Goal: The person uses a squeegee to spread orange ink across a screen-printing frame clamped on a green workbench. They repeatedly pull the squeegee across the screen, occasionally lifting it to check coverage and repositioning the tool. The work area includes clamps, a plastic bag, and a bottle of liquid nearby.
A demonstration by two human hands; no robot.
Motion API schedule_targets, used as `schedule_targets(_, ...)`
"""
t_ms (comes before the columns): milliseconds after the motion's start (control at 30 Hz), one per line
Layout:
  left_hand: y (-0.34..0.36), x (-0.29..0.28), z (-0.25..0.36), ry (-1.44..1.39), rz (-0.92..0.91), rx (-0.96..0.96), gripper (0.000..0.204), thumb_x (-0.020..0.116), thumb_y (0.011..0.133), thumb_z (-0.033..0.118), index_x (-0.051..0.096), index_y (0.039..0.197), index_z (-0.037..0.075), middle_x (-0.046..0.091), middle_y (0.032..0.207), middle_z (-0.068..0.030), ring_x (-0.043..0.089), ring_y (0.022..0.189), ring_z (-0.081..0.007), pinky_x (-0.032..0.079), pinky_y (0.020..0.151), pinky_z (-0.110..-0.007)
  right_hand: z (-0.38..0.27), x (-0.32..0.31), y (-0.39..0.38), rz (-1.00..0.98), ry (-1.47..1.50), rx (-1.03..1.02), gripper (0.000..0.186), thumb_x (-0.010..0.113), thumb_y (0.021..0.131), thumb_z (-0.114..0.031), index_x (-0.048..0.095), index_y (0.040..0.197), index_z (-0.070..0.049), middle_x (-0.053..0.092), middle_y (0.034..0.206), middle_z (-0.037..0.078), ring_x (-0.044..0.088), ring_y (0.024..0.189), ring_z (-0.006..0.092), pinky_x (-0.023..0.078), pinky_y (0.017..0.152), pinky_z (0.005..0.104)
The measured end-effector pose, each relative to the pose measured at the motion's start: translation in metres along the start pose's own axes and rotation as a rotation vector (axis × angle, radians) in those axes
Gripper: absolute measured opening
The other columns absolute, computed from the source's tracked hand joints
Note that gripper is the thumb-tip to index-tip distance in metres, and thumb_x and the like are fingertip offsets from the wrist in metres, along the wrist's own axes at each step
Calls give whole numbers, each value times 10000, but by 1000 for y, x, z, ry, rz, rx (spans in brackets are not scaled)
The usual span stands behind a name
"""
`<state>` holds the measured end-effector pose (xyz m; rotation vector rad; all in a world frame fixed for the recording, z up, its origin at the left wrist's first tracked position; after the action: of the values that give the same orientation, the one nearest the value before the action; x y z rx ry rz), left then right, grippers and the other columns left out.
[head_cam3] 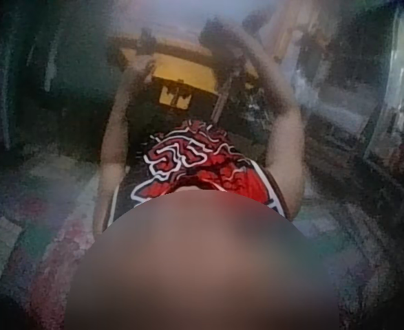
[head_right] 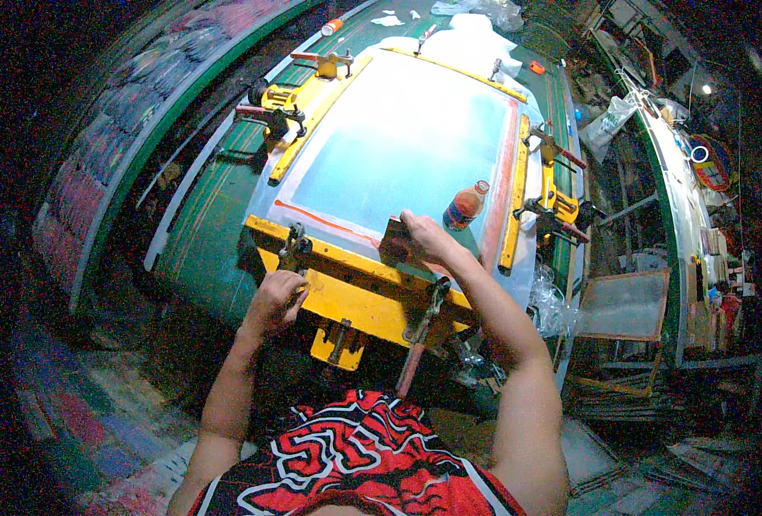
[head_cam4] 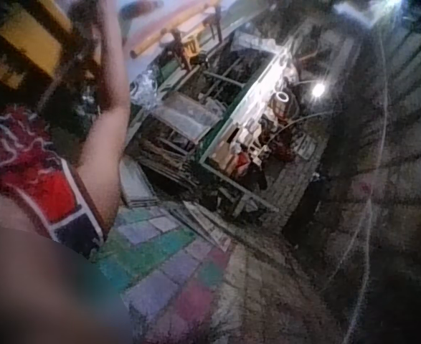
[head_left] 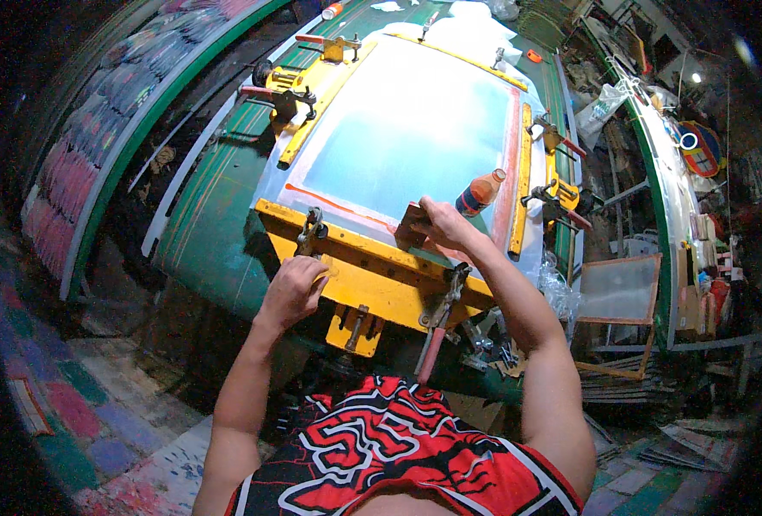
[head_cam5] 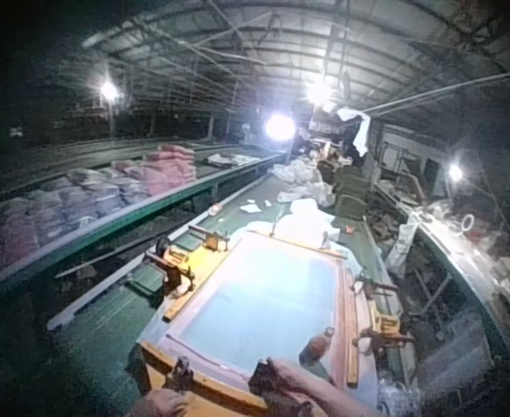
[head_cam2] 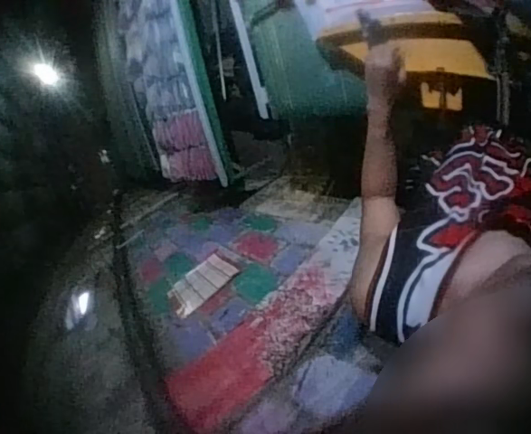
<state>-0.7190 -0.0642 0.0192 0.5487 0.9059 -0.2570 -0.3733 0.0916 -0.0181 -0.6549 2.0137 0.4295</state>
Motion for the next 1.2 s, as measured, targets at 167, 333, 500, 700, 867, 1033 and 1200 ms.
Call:
schedule_targets(167, 1, 0, 1, -20, 6, -5, 202, 725, 856, 64, 647, 1037, 20, 699, 1039, -157, 658, 1034, -339, 492, 933, -450, 12, -2, -1, -28, -15, 26, 355, 707, 905, -202, 430, 1034, -21, 626, 829, 303, 631, 831, 524, 495, 691, 543)
schedule_targets(333, -1, 0, -1, -39, 28, 2, 206, 731, 855, 68, 646, 1037, 18, 699, 1038, -157, 658, 1031, -337, 493, 919, -450, 8, -9, 18, -7, 28, 46, 353, 702, 902, -175, 427, 1050, -12, 623, 847, 298, 624, 838, 528, 488, 692, 551)
schedule_targets(500, 0, 1, -4, -51, 19, -15, 212, 740, 846, 76, 649, 1034, 34, 705, 1035, -148, 667, 1023, -350, 508, 924, -450, -11, 3, 54, -34, -38, 2, 385, 694, 932, -224, 408, 1063, -2, 629, 881, 300, 614, 867, 523, 487, 716, 546)
schedule_targets(700, 0, -1, -2, -54, -8, -28, 224, 747, 848, 91, 649, 1041, 34, 706, 1047, -154, 667, 1029, -349, 509, 927, -451, -16, 11, 68, -91, -28, -8, 383, 681, 955, -239, 399, 1061, -2, 626, 893, 311, 608, 889, 531, 484, 726, 550)
schedule_targets(867, 2, -4, -1, -85, 13, -27, 235, 753, 845, 99, 647, 1043, 30, 703, 1055, -160, 666, 1029, -353, 513, 923, -454, -22, 11, 65, -158, -29, 20, 383, 680, 960, -247, 405, 1054, 3, 626, 878, 309, 609, 866, 532, 482, 716, 554)
schedule_targets(1033, 2, -2, -1, -69, 0, -18, 229, 751, 847, 97, 647, 1040, 32, 704, 1039, -158, 668, 1023, -356, 515, 919, -452, -25, 13, 60, -173, 1, 54, 389, 687, 958, -261, 413, 1044, 0, 624, 883, 303, 608, 869, 523, 479, 719, 548)
schedule_targets(1200, -2, 2, -6, -87, 41, -28, 210, 741, 857, 93, 647, 1036, 36, 705, 1027, -150, 671, 1018, -352, 515, 913, -452, -25, 10, 53, -179, 0, 40, 394, 698, 953, -262, 416, 1043, -2, 627, 900, 303, 610, 882, 516, 480, 720, 538)
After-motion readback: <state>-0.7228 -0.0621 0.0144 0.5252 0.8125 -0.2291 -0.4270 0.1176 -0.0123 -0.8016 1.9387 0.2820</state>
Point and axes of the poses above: each hand's wrist, its own y-axis towards the middle knuckle, its own x-axis out of the palm, z = x × y, the point moved 2 cm from there along y, towards the middle knuckle
